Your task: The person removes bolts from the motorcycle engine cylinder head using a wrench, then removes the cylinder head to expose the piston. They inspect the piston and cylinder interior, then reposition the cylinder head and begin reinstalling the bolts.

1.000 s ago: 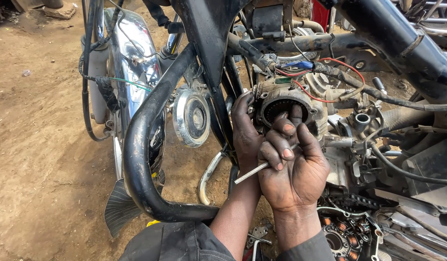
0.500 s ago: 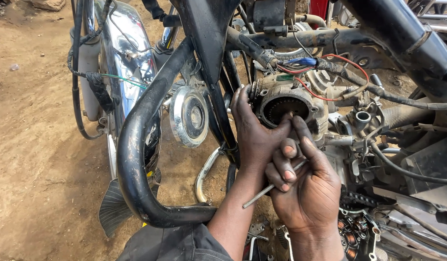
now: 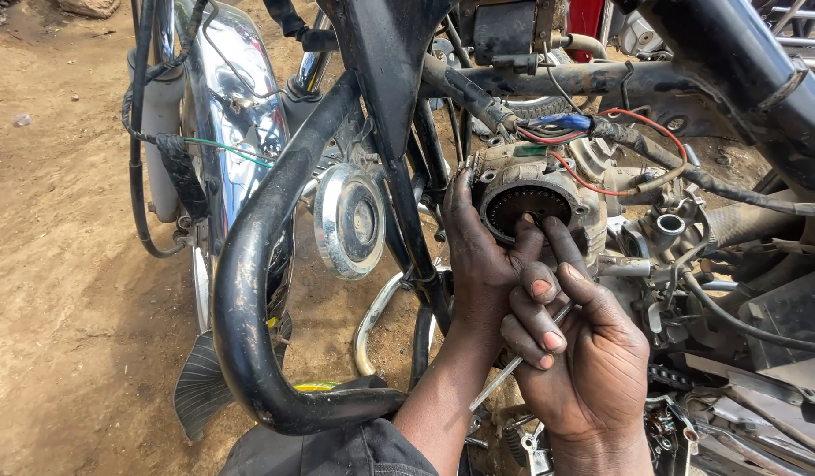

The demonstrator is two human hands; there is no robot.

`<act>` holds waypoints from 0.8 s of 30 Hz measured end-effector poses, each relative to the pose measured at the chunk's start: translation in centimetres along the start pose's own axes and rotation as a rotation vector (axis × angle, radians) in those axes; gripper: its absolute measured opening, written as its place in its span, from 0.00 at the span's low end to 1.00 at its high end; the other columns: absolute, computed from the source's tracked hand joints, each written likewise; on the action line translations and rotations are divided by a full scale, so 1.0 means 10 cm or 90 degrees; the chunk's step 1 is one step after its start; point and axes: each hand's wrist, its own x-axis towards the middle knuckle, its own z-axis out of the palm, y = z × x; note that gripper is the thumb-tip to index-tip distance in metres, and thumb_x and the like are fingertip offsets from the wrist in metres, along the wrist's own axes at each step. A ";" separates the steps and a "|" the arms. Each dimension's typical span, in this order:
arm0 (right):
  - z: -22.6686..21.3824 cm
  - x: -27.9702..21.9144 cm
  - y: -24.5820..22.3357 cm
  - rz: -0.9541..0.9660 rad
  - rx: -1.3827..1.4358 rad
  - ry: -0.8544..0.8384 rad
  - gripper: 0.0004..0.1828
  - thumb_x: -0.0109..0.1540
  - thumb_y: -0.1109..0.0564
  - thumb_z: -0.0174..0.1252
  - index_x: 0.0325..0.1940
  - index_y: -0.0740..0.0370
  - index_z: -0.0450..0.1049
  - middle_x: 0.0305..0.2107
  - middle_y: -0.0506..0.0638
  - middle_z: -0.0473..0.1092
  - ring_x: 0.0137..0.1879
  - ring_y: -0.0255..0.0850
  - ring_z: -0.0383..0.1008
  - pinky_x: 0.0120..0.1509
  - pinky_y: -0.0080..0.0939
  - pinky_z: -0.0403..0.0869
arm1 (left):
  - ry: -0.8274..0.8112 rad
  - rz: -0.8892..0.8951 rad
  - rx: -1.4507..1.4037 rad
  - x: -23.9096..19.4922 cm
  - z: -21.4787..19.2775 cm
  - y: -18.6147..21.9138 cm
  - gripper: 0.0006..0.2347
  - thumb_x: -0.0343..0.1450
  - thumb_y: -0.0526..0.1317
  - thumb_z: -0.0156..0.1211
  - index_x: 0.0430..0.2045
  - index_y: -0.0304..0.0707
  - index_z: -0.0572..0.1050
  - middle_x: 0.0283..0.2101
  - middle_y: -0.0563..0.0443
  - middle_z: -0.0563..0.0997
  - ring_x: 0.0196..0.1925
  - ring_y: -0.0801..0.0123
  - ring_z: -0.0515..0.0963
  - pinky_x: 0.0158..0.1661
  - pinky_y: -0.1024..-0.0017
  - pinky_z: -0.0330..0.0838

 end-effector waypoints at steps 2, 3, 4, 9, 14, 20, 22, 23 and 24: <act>0.00 0.01 0.00 -0.003 0.056 -0.012 0.24 0.67 0.62 0.46 0.68 0.67 0.64 0.31 0.54 0.66 0.22 0.32 0.56 0.20 0.28 0.55 | 0.012 0.010 0.004 -0.03 0.05 -0.05 0.32 0.68 0.41 0.56 0.66 0.26 0.54 0.68 0.26 0.63 0.72 0.38 0.64 0.72 0.51 0.58; 0.00 0.03 0.00 -0.005 0.115 -0.030 0.22 0.68 0.61 0.45 0.66 0.71 0.66 0.33 0.54 0.66 0.23 0.33 0.57 0.22 0.29 0.56 | 0.025 0.024 0.010 -0.03 0.06 -0.08 0.31 0.70 0.44 0.55 0.65 0.26 0.54 0.67 0.26 0.63 0.72 0.39 0.64 0.72 0.52 0.58; 0.05 0.03 0.03 -0.005 0.114 -0.030 0.22 0.68 0.61 0.45 0.66 0.71 0.66 0.33 0.54 0.66 0.23 0.33 0.57 0.22 0.29 0.56 | 0.026 0.024 0.010 -0.05 0.07 -0.08 0.31 0.70 0.44 0.55 0.65 0.26 0.54 0.67 0.26 0.63 0.72 0.39 0.64 0.72 0.52 0.58; 0.18 0.11 0.20 -0.040 0.312 -0.082 0.05 0.68 0.65 0.43 0.46 0.67 0.64 0.36 0.51 0.62 0.29 0.32 0.56 0.30 0.29 0.58 | 0.008 -0.005 -0.030 -0.05 0.06 -0.11 0.28 0.74 0.45 0.54 0.67 0.29 0.54 0.69 0.29 0.61 0.74 0.44 0.61 0.73 0.54 0.57; 0.14 0.21 0.33 -0.035 0.356 -0.090 0.09 0.70 0.63 0.42 0.51 0.64 0.67 0.35 0.50 0.62 0.29 0.33 0.56 0.31 0.30 0.58 | 0.025 -0.121 -0.129 0.05 -0.02 -0.04 0.27 0.72 0.44 0.55 0.65 0.35 0.56 0.67 0.34 0.63 0.70 0.50 0.64 0.71 0.58 0.59; 0.05 0.25 0.33 -0.031 0.352 -0.094 0.10 0.71 0.60 0.45 0.54 0.64 0.66 0.35 0.49 0.62 0.30 0.33 0.56 0.33 0.31 0.58 | 0.037 -0.336 -0.299 0.12 -0.10 0.14 0.25 0.69 0.44 0.56 0.63 0.46 0.60 0.64 0.43 0.67 0.63 0.61 0.70 0.67 0.66 0.63; 0.00 0.26 0.31 -0.035 0.339 -0.102 0.09 0.71 0.59 0.45 0.54 0.64 0.66 0.36 0.49 0.62 0.30 0.33 0.57 0.33 0.32 0.58 | 0.037 -0.392 -0.346 0.10 -0.08 0.19 0.25 0.69 0.44 0.57 0.62 0.49 0.61 0.64 0.45 0.68 0.62 0.64 0.71 0.66 0.68 0.64; -0.01 0.26 0.31 -0.039 0.292 -0.092 0.12 0.71 0.59 0.45 0.58 0.63 0.68 0.35 0.49 0.63 0.30 0.34 0.57 0.31 0.31 0.58 | 0.039 -0.444 -0.391 0.10 -0.07 0.21 0.25 0.68 0.44 0.57 0.62 0.51 0.62 0.63 0.47 0.69 0.60 0.66 0.72 0.65 0.70 0.65; -0.02 0.27 0.31 -0.043 0.245 -0.081 0.16 0.71 0.59 0.45 0.62 0.62 0.70 0.35 0.50 0.63 0.29 0.34 0.56 0.29 0.30 0.57 | 0.041 -0.497 -0.435 0.11 -0.07 0.24 0.25 0.67 0.43 0.57 0.61 0.54 0.63 0.62 0.49 0.70 0.58 0.69 0.73 0.64 0.72 0.66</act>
